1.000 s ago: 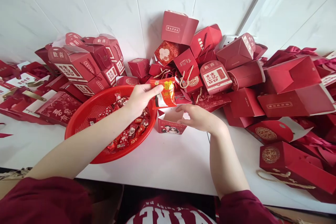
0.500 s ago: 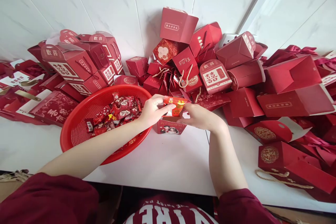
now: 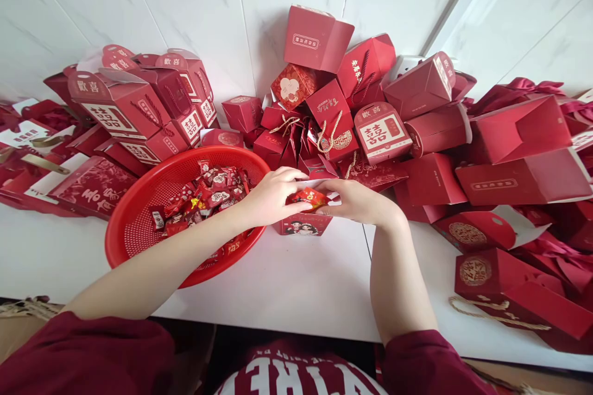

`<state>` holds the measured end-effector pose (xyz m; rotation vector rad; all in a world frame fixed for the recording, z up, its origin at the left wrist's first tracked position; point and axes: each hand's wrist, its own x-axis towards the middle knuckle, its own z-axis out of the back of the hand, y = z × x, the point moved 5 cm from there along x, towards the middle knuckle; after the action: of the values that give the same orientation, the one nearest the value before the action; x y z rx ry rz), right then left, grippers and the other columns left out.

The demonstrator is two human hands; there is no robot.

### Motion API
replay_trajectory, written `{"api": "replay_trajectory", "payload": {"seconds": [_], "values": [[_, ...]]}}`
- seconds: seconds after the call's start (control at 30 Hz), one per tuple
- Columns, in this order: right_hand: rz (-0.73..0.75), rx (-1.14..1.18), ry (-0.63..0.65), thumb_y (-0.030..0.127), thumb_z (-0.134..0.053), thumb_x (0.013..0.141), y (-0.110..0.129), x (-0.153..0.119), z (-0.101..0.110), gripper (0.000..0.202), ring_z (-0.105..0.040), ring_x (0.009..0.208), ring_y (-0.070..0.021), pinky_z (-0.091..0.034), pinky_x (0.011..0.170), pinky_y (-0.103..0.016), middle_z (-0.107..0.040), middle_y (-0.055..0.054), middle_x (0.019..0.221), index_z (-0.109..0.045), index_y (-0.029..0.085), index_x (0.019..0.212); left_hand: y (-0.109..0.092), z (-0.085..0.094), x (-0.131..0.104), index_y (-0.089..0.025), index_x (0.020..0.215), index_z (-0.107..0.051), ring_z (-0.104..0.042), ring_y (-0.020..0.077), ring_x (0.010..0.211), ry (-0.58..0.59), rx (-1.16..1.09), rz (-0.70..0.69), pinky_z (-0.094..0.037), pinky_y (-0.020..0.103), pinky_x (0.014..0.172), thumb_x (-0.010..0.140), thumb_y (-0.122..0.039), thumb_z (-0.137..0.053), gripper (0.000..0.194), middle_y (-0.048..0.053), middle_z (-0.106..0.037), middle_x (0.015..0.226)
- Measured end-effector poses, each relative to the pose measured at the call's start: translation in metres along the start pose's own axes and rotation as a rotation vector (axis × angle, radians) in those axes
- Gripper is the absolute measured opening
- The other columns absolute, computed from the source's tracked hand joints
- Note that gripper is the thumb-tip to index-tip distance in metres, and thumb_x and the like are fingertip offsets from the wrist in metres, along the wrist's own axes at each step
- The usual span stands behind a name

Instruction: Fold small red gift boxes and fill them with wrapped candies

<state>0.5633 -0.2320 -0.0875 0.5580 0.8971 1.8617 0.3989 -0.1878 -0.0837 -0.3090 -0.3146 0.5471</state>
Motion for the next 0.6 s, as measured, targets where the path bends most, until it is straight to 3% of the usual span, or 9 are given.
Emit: {"api": "replay_trajectory", "payload": {"seconds": [0.1,0.2,0.3,0.4,0.5,0.6], "values": [[-0.024,-0.005,-0.011,0.032,-0.068,0.084,-0.002,-0.001,0.001,0.033,-0.066,0.103,-0.0202,-0.049,0.089,-0.031,-0.073,-0.002,0.114,-0.069,0.025,0.117,0.005,0.000,-0.003,-0.027,0.118,-0.073,-0.054,0.0302,0.126,0.046,0.016,0.136,-0.044,0.045,0.107,0.089,-0.057,-0.060,0.043,0.008,-0.057,0.140],[-0.030,-0.009,-0.018,0.031,-0.068,0.084,-0.002,-0.002,0.001,0.031,-0.066,0.104,-0.0199,-0.049,0.089,-0.030,-0.073,-0.001,0.114,-0.070,0.026,0.115,0.009,0.001,-0.005,-0.027,0.113,-0.075,-0.063,0.0290,0.111,0.092,-0.011,0.212,-0.050,0.038,0.091,0.085,-0.062,-0.061,0.047,0.008,-0.063,0.130],[-0.016,-0.017,-0.016,0.027,-0.067,0.085,0.000,-0.001,0.000,0.032,-0.066,0.103,-0.0188,-0.049,0.088,-0.029,-0.073,0.000,0.113,-0.069,0.026,0.117,0.011,0.003,-0.006,-0.022,0.091,-0.079,-0.068,0.0280,0.089,0.131,0.051,0.248,-0.049,0.035,0.078,0.083,-0.064,-0.060,0.047,0.010,-0.071,0.102],[-0.017,-0.071,-0.026,0.027,-0.068,0.085,0.000,-0.001,-0.001,0.035,-0.066,0.104,-0.0197,-0.049,0.090,-0.031,-0.072,-0.002,0.116,-0.068,0.025,0.119,0.009,0.005,-0.006,-0.018,0.063,-0.071,-0.066,0.0261,0.072,0.129,0.179,0.238,-0.045,0.033,0.069,0.084,-0.070,-0.055,0.058,0.010,-0.067,0.075],[-0.066,-0.116,-0.024,0.028,-0.064,0.088,-0.002,0.000,-0.002,0.025,-0.066,0.103,-0.0204,-0.049,0.090,-0.032,-0.073,-0.002,0.113,-0.071,0.024,0.112,0.005,0.007,-0.007,-0.021,0.067,-0.071,-0.062,0.0220,0.063,0.136,0.180,0.236,-0.040,0.030,0.061,0.080,-0.073,-0.057,0.056,0.007,-0.064,0.070],[-0.112,-0.121,-0.026,0.028,-0.061,0.089,-0.003,0.000,-0.002,0.018,-0.066,0.102,-0.0201,-0.048,0.089,-0.031,-0.073,-0.002,0.110,-0.072,0.024,0.103,0.005,0.011,-0.009,-0.023,0.069,-0.071,-0.058,0.0189,0.059,0.151,0.117,0.259,-0.035,0.029,0.056,0.076,-0.065,-0.066,0.043,0.004,-0.064,0.072]]}}
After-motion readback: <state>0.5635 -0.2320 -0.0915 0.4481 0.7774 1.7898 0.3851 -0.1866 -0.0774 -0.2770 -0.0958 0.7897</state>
